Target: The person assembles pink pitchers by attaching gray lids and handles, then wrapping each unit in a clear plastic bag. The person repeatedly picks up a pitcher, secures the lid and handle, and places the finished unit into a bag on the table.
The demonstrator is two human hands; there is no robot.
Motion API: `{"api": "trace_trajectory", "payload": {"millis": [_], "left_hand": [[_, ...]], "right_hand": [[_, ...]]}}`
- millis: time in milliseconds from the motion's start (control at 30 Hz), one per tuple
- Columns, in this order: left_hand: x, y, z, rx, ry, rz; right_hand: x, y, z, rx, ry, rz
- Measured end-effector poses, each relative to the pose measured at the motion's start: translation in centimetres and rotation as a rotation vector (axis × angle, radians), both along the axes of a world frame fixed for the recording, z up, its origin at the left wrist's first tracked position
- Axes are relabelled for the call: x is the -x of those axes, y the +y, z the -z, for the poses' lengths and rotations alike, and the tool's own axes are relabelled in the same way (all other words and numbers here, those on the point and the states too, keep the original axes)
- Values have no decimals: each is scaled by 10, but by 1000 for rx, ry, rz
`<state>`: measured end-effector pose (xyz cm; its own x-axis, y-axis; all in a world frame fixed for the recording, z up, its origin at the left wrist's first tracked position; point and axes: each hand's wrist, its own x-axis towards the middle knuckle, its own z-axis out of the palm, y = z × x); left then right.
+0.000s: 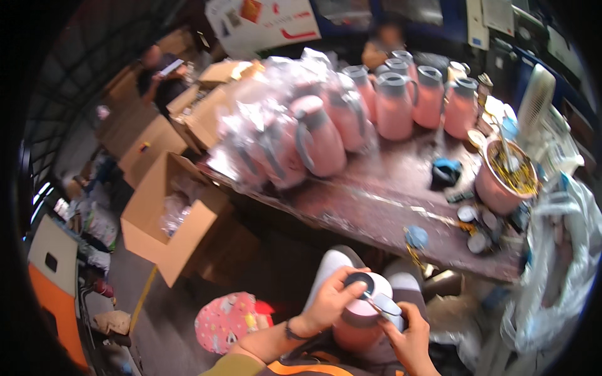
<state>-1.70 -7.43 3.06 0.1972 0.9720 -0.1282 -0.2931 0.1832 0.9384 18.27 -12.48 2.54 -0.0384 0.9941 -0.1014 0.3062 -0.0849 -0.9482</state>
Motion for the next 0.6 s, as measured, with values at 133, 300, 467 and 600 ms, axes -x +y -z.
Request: {"api": "trace_trajectory", "payload": {"millis": [133, 300, 467, 600], "left_hand": [[-2, -12, -7, -15, -77, -14], [0, -15, -14, -74, 29, -41], [39, -4, -53, -374, 37, -130], [67, 23, -63, -901, 195, -625]], "right_hand": [[-1, -18, 2, 10, 169, 60], [18, -6, -18, -24, -22, 52], [29, 36, -36, -363, -4, -119], [73, 107, -69, -642, -93, -54]]}}
